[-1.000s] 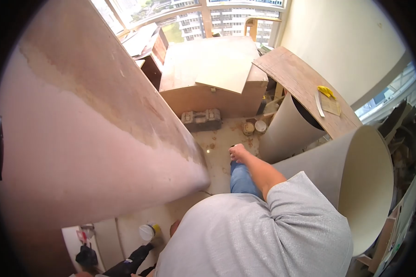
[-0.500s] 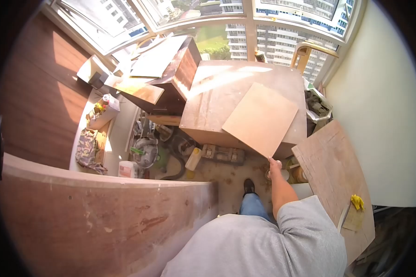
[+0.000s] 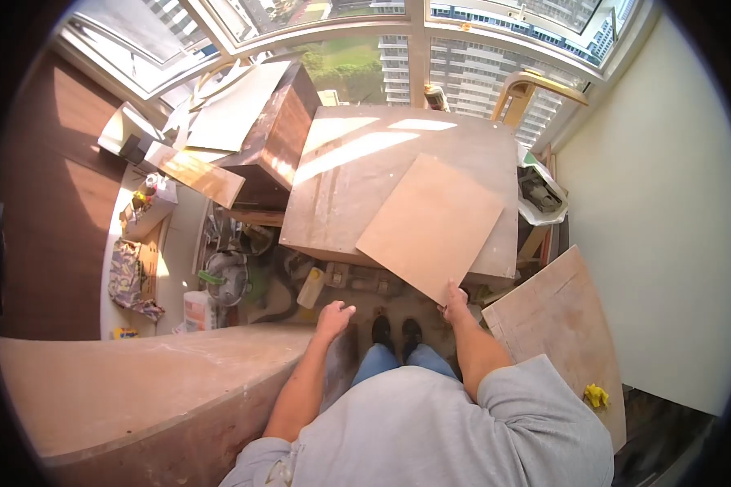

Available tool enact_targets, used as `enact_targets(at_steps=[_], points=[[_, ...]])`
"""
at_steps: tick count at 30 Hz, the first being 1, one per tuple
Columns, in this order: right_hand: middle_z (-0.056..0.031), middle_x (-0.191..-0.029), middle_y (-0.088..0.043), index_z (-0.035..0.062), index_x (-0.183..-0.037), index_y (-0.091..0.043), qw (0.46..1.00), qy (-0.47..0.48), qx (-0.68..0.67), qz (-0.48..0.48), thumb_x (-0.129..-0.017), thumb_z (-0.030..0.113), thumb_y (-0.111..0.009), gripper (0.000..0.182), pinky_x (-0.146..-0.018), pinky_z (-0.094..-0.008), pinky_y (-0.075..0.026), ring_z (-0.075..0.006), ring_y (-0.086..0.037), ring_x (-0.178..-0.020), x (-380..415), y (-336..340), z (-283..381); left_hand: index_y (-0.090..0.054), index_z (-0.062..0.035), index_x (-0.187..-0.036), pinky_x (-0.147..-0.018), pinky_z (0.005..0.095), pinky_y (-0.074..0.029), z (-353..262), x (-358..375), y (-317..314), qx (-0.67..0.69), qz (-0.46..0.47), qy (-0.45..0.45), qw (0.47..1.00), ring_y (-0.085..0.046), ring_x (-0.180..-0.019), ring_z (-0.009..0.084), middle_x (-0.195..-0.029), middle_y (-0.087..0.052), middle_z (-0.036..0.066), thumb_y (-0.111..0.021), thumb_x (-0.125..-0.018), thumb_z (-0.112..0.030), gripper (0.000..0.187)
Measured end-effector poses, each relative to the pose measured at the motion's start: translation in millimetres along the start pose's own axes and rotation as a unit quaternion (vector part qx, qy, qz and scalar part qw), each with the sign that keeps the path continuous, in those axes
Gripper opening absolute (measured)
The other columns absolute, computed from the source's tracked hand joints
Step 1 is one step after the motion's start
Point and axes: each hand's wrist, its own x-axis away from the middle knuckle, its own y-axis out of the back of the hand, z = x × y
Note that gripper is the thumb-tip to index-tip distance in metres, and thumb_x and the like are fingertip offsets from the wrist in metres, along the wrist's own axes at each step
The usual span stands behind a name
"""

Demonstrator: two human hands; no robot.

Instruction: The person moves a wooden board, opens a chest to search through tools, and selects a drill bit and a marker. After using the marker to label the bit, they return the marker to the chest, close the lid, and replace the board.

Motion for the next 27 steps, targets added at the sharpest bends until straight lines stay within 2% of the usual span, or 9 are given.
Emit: enact_targets(at_steps=[4, 6, 7, 9, 11, 15, 22, 26, 27], points=[[-0.0063, -0.097, -0.069, 0.0083, -0.112, -0.062, 0.999, 0.017, 0.027, -0.023, -0.082, 0.065, -0.069, 0.065, -0.052, -0.0447, -0.048, -0.0249, -0.065, -0.078, 75, -44, 35, -0.057, 0.0077, -0.128, -0.101, 0.0451, -0.047, -45, -74, 26, 0.011, -0.159, -0.033, 0.987, -0.060, -0.116, 0.0429, -0.120, -0.062, 0.033, -0.066, -0.087, -0.044, 0.066], [-0.0074, -0.095, -0.068, 0.0073, -0.111, -0.063, 1.000, 0.022, 0.002, 0.014, -0.081, 0.068, -0.069, 0.068, -0.049, -0.0425, -0.047, -0.0235, -0.065, -0.075, 104, -56, 47, -0.048, 0.0083, -0.135, -0.100, 0.0513, -0.047, -78, -95, 53, 0.099, -0.192, 0.035, 0.976, -0.058, -0.119, 0.0431, -0.126, -0.059, 0.032, -0.072, -0.083, -0.047, 0.079], [-0.0073, -0.096, -0.068, 0.0076, -0.111, -0.063, 0.999, 0.025, -0.008, 0.030, -0.081, 0.068, -0.069, 0.067, -0.049, -0.0421, -0.047, -0.0230, -0.065, -0.075, 112, -63, 48, -0.043, 0.0082, -0.138, -0.099, 0.0548, -0.046, -92, -93, 63, 0.276, -0.147, 0.100, 0.945, -0.054, -0.123, 0.0427, -0.133, -0.053, 0.031, -0.074, -0.080, -0.049, 0.087], [-0.0050, -0.093, -0.067, 0.0107, -0.111, -0.062, 0.998, 0.036, -0.002, 0.052, -0.082, 0.067, -0.069, 0.064, -0.049, -0.0397, -0.046, -0.0206, -0.064, -0.074, 129, -81, 62, -0.031, 0.0042, -0.146, -0.097, 0.0611, -0.043, -99, -120, 64, 0.606, 0.007, 0.178, 0.775, -0.043, -0.131, 0.0409, -0.149, -0.035, 0.024, -0.081, -0.075, -0.053, 0.103], [-0.0027, -0.089, -0.066, 0.0132, -0.109, -0.062, 0.998, 0.041, 0.013, 0.045, -0.082, 0.065, -0.070, 0.059, -0.048, -0.0370, -0.045, -0.0184, -0.062, -0.071, 144, -91, 69, -0.039, -0.0094, -0.145, -0.102, 0.0553, -0.042, -90, -155, 52, 0.812, 0.185, 0.186, 0.521, -0.048, -0.129, 0.0368, -0.143, -0.045, 0.020, -0.084, -0.074, -0.048, 0.092], [-0.0024, -0.085, -0.065, 0.0116, -0.107, -0.062, 0.997, 0.065, 0.002, 0.032, -0.084, 0.059, -0.072, 0.054, -0.045, -0.0346, -0.047, -0.0170, -0.063, -0.067, 154, -105, 65, -0.053, -0.0039, -0.133, -0.107, 0.0512, -0.043, -121, -153, 48, 0.850, 0.195, -0.069, 0.484, -0.055, -0.125, 0.0305, -0.130, -0.063, 0.011, -0.080, -0.080, -0.039, 0.069], [-0.0080, -0.089, -0.067, 0.0030, -0.112, -0.062, 0.992, 0.127, -0.002, 0.023, -0.085, 0.051, -0.075, 0.056, -0.043, -0.0320, -0.051, -0.0183, -0.065, -0.063, 147, -107, 44, -0.052, 0.0016, -0.131, -0.102, 0.0432, -0.050, -130, -163, 69, 0.753, 0.208, -0.032, 0.624, -0.061, -0.116, 0.0293, -0.125, -0.062, 0.015, -0.071, -0.084, -0.002, 0.050], [-0.0091, -0.090, -0.068, 0.0011, -0.113, -0.062, 0.983, 0.175, -0.018, 0.050, -0.086, 0.048, -0.076, 0.056, -0.043, -0.0317, -0.051, -0.0186, -0.066, -0.064, 124, -114, 37, -0.053, 0.0013, -0.130, -0.100, 0.0421, -0.051, -140, -127, 106, 0.763, 0.131, -0.076, 0.628, -0.062, -0.112, 0.0283, -0.122, -0.063, 0.014, -0.065, -0.084, 0.005, 0.047], [-0.0092, -0.095, -0.069, -0.0014, -0.117, -0.062, 0.982, 0.177, -0.014, 0.063, -0.087, 0.046, -0.075, 0.058, -0.054, -0.0312, -0.055, -0.0191, -0.068, -0.069, 122, -123, 40, -0.053, 0.0002, -0.131, -0.100, 0.0427, -0.050, -135, -127, 115, 0.770, 0.106, -0.079, 0.624, -0.061, -0.113, 0.0281, -0.122, -0.063, 0.012, -0.066, -0.084, 0.004, 0.049]])
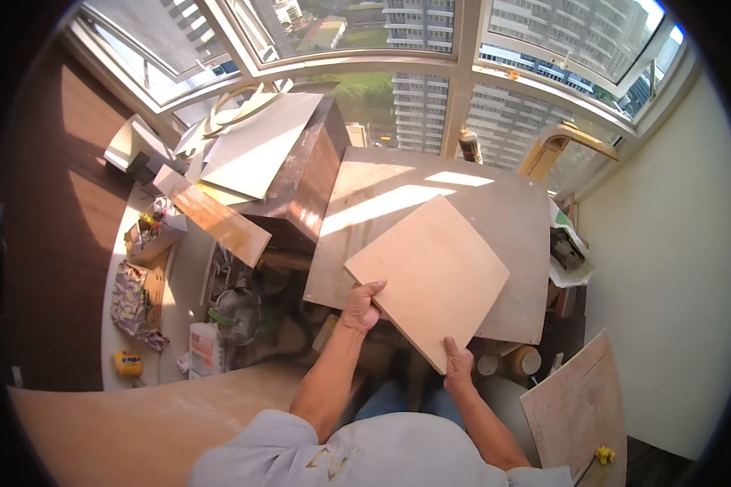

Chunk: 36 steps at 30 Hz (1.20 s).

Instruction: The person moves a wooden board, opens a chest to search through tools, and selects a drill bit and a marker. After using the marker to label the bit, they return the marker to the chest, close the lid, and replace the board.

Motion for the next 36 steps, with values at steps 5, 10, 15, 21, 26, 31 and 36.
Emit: enact_targets(at_steps=[5, 10, 15, 21, 26, 31, 36], points=[[-0.0097, -0.090, -0.072, -0.0051, -0.107, -0.068, 0.966, 0.096, 0.190, 0.148, -0.096, 0.045, -0.065, 0.052, -0.070, -0.0288, -0.052, -0.0125, -0.066, -0.077, 8, -96, 98, -0.051, 0.0022, -0.135, -0.107, 0.0474, -0.045, -97, 5, 22, -0.006, 0.036, -0.085, 0.996, -0.057, -0.121, 0.0317, -0.131, -0.060, 0.014, -0.066, -0.092, -0.016, 0.049], [-0.0328, -0.128, -0.057, -0.0070, -0.130, -0.053, 0.924, 0.203, 0.282, 0.163, -0.094, 0.061, -0.054, 0.077, -0.101, -0.0474, -0.044, -0.0448, -0.056, -0.118, -10, -167, 136, -0.051, -0.0032, -0.138, -0.113, 0.0500, -0.036, -216, -13, 39, -0.055, 0.044, -0.274, 0.959, -0.048, -0.130, 0.0321, -0.140, -0.054, 0.012, -0.074, -0.088, -0.025, 0.059], [-0.0193, -0.111, -0.063, -0.0017, -0.126, -0.057, 0.741, 0.368, 0.478, 0.296, -0.083, 0.046, -0.074, 0.067, -0.093, -0.0469, -0.047, -0.0370, -0.059, -0.111, 75, -68, 232, -0.050, 0.0011, -0.138, -0.115, 0.0511, -0.031, -341, -90, 78, -0.012, -0.104, -0.294, 0.950, -0.046, -0.132, 0.0335, -0.145, -0.051, 0.014, -0.068, -0.093, -0.023, 0.054], [-0.0069, -0.097, -0.064, 0.0088, -0.097, -0.068, 0.522, 0.163, 0.811, 0.210, -0.073, 0.043, -0.079, 0.043, -0.100, -0.0409, -0.035, -0.0254, -0.059, -0.102, 127, 75, 263, -0.052, 0.0028, -0.137, -0.114, 0.0489, -0.033, -412, -154, 113, -0.008, -0.183, -0.168, 0.969, -0.047, -0.131, 0.0312, -0.143, -0.052, 0.014, -0.063, -0.098, -0.027, 0.051], [-0.0048, -0.095, -0.063, 0.0113, -0.089, -0.067, 0.567, 0.233, 0.765, 0.199, -0.066, 0.034, -0.078, 0.034, -0.097, -0.0459, -0.037, -0.0242, -0.057, -0.103, 119, 134, 241, -0.050, 0.0022, -0.137, -0.109, 0.0499, -0.041, -474, -204, 166, -0.268, 0.010, -0.145, 0.952, -0.051, -0.128, 0.0316, -0.138, -0.056, 0.013, -0.059, -0.100, -0.037, 0.055], [-0.0063, -0.087, -0.060, 0.0107, -0.083, -0.066, 0.550, 0.233, 0.784, 0.173, -0.052, 0.030, -0.074, 0.038, -0.092, -0.0445, -0.040, -0.0270, -0.057, -0.094, 110, 127, 252, -0.062, 0.0028, -0.111, -0.079, 0.0413, -0.058, -400, -155, 20, -0.271, -0.024, -0.257, 0.927, -0.069, -0.091, 0.0272, -0.106, -0.069, 0.014, -0.071, -0.092, -0.017, 0.029], [-0.0097, -0.091, -0.062, 0.0085, -0.081, -0.066, 0.583, 0.267, 0.758, 0.121, -0.051, 0.024, -0.071, 0.034, -0.097, -0.0450, -0.041, -0.0298, -0.057, -0.099, 107, 137, 255, -0.061, 0.0025, -0.123, -0.091, 0.0396, -0.050, -402, -126, -50, -0.278, -0.130, -0.340, 0.889, -0.064, -0.102, 0.0244, -0.114, -0.067, 0.010, -0.074, -0.087, -0.009, 0.040]])
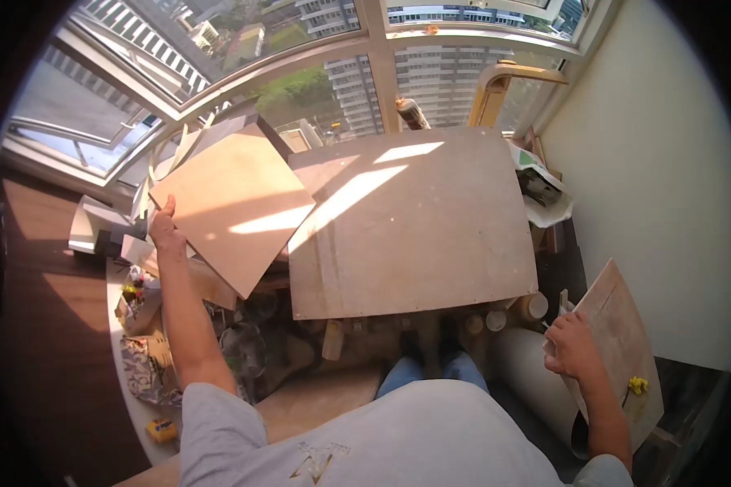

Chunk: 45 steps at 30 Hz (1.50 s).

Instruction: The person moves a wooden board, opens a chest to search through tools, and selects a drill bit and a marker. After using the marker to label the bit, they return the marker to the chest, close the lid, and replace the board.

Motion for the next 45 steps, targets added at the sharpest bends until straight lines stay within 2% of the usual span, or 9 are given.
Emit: enact_targets(at_steps=[10, 18, 25, 29, 32, 35, 37, 41, 45], points=[[-0.0119, -0.097, -0.061, 0.0053, -0.087, -0.064, 0.999, -0.047, 0.010, -0.006, -0.054, 0.021, -0.072, 0.037, -0.097, -0.0433, -0.041, -0.0312, -0.056, -0.100, 2, -2, -7, -0.057, 0.0006, -0.128, -0.101, 0.0522, -0.047, -70, -22, 169, 0.136, -0.069, 0.101, 0.983, -0.060, -0.115, 0.0345, -0.128, -0.063, 0.013, -0.069, -0.093, -0.024, 0.045], [-0.0147, -0.118, -0.060, 0.0020, -0.110, -0.062, 0.993, -0.040, -0.063, -0.092, -0.066, 0.010, -0.078, 0.048, -0.101, -0.0460, -0.041, -0.0350, -0.054, -0.116, -25, 14, 72, -0.054, 0.0025, -0.132, -0.110, 0.0555, -0.039, 66, -44, 351, 0.097, -0.263, 0.048, 0.959, -0.052, -0.129, 0.0376, -0.141, -0.054, 0.018, -0.044, -0.102, -0.026, 0.043], [-0.0178, -0.121, -0.061, 0.0004, -0.115, -0.062, 0.981, -0.001, -0.189, -0.035, -0.073, 0.014, -0.079, 0.048, -0.095, -0.0439, -0.047, -0.0375, -0.059, -0.110, -75, -44, 116, -0.049, -0.0045, -0.141, -0.111, 0.0550, -0.035, 75, 7, 261, 0.034, -0.221, 0.220, 0.949, -0.047, -0.132, 0.0355, -0.144, -0.052, 0.013, -0.036, -0.102, -0.045, 0.058], [-0.0178, -0.124, -0.059, 0.0017, -0.123, -0.059, 0.954, -0.039, -0.297, -0.014, -0.076, 0.021, -0.078, 0.054, -0.096, -0.0423, -0.048, -0.0362, -0.059, -0.114, -91, -141, 90, -0.046, -0.0064, -0.145, -0.110, 0.0527, -0.035, 115, 13, 304, -0.012, -0.158, 0.113, 0.981, -0.045, -0.134, 0.0317, -0.147, -0.049, 0.011, -0.036, -0.099, -0.063, 0.073], [-0.0208, -0.125, -0.060, -0.0038, -0.126, -0.057, 0.922, -0.225, -0.314, -0.031, -0.078, 0.025, -0.077, 0.059, -0.095, -0.0411, -0.050, -0.0323, -0.062, -0.111, -102, -199, 62, -0.026, -0.0032, -0.154, -0.110, 0.0508, -0.034, 114, 101, 251, 0.132, -0.374, 0.098, 0.913, -0.045, -0.134, 0.0333, -0.158, -0.031, 0.016, -0.038, -0.095, -0.069, 0.089], [-0.0243, -0.123, -0.061, -0.0097, -0.127, -0.054, 0.851, -0.433, -0.279, -0.100, -0.080, 0.027, -0.077, 0.064, -0.095, -0.0398, -0.050, -0.0315, -0.063, -0.111, -123, -249, 9, -0.011, -0.0039, -0.158, -0.111, 0.0526, -0.031, 207, 189, 244, -0.045, -0.327, 0.259, 0.908, -0.040, -0.140, 0.0371, -0.161, -0.025, 0.020, -0.045, -0.094, -0.066, 0.095], [-0.0268, -0.120, -0.062, -0.0101, -0.127, -0.054, 0.709, -0.512, -0.463, -0.143, -0.080, 0.032, -0.077, 0.067, -0.098, -0.0400, -0.049, -0.0340, -0.061, -0.117, -139, -239, -11, -0.009, -0.0055, -0.158, -0.114, 0.0526, -0.027, 275, 232, 224, -0.019, -0.269, 0.431, 0.861, -0.036, -0.143, 0.0395, -0.161, -0.023, 0.020, -0.058, -0.089, -0.063, 0.102], [-0.0279, -0.131, -0.055, -0.0062, -0.128, -0.055, 0.630, -0.632, -0.381, -0.243, -0.085, 0.041, -0.070, 0.066, -0.101, -0.0438, -0.046, -0.0378, -0.055, -0.123, -160, -281, -69, -0.026, -0.0027, -0.153, -0.115, 0.0561, -0.023, 339, 275, 145, -0.016, -0.148, 0.424, 0.893, -0.035, -0.142, 0.0395, -0.159, -0.027, 0.018, -0.063, -0.089, -0.057, 0.092], [-0.0244, -0.140, -0.047, 0.0002, -0.131, -0.056, 0.615, -0.739, -0.216, -0.167, -0.089, 0.052, -0.060, 0.067, -0.102, -0.0509, -0.043, -0.0382, -0.051, -0.126, -191, -254, -87, -0.054, -0.0030, -0.135, -0.102, 0.0498, -0.043, 362, 269, 114, -0.010, -0.220, 0.336, 0.916, -0.057, -0.119, 0.0315, -0.132, -0.059, 0.013, -0.065, -0.091, -0.047, 0.063]])
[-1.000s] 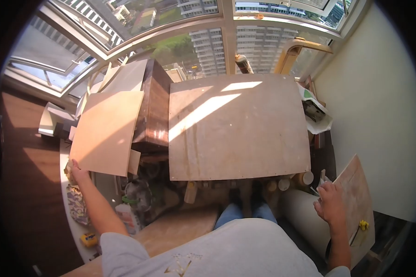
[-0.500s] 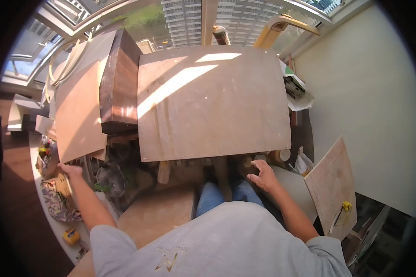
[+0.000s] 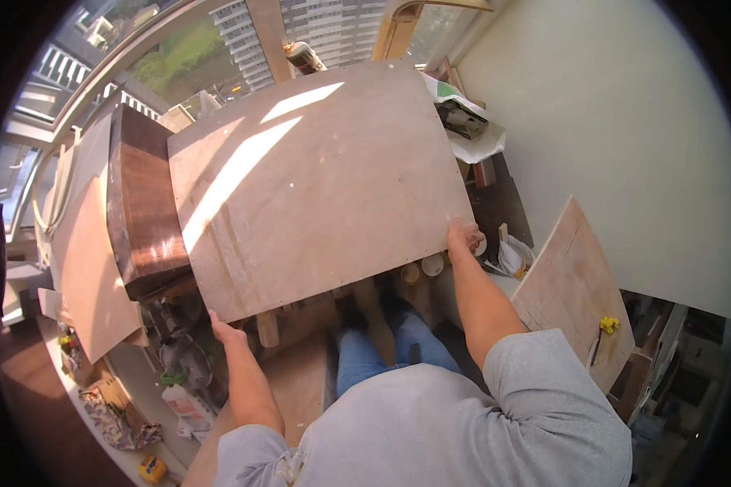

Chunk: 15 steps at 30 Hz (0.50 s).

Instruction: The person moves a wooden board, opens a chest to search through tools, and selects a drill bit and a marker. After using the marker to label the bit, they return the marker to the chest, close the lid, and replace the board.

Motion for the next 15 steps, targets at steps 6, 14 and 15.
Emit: enact_targets(at_steps=[6, 14, 15], points=[[-0.0243, -0.140, -0.048, -0.0026, -0.133, -0.054, 0.995, -0.046, 0.059, -0.064, -0.093, 0.062, -0.047, 0.076, -0.105, -0.0523, -0.040, -0.0405, -0.049, -0.129, -36, -8, 8, -0.059, 0.0036, -0.129, -0.103, 0.0420, -0.045, -11, -11, -3, 0.014, 0.028, -0.048, 0.998, -0.059, -0.119, 0.0286, -0.130, -0.062, 0.011, -0.064, -0.094, -0.034, 0.051], [-0.0238, -0.146, -0.048, -0.0098, -0.141, -0.046, 0.984, -0.040, -0.090, 0.149, -0.091, 0.073, -0.042, 0.096, -0.109, -0.0472, -0.039, -0.0378, -0.049, -0.133, -69, 12, 9, -0.067, 0.0047, -0.113, -0.093, 0.0386, -0.050, 1, -22, 3, 0.019, -0.046, -0.094, 0.994, -0.064, -0.104, 0.0269, -0.116, -0.068, 0.012, -0.069, -0.085, -0.026, 0.041], [-0.0237, -0.146, -0.048, -0.0098, -0.141, -0.045, 0.982, -0.027, -0.102, 0.156, -0.091, 0.073, -0.043, 0.096, -0.109, -0.0468, -0.040, -0.0372, -0.049, -0.132, -70, 11, 14, -0.067, 0.0050, -0.113, -0.093, 0.0386, -0.050, -3, -19, 2, 0.020, -0.037, -0.094, 0.995, -0.064, -0.103, 0.0267, -0.115, -0.068, 0.012, -0.069, -0.084, -0.024, 0.041]])
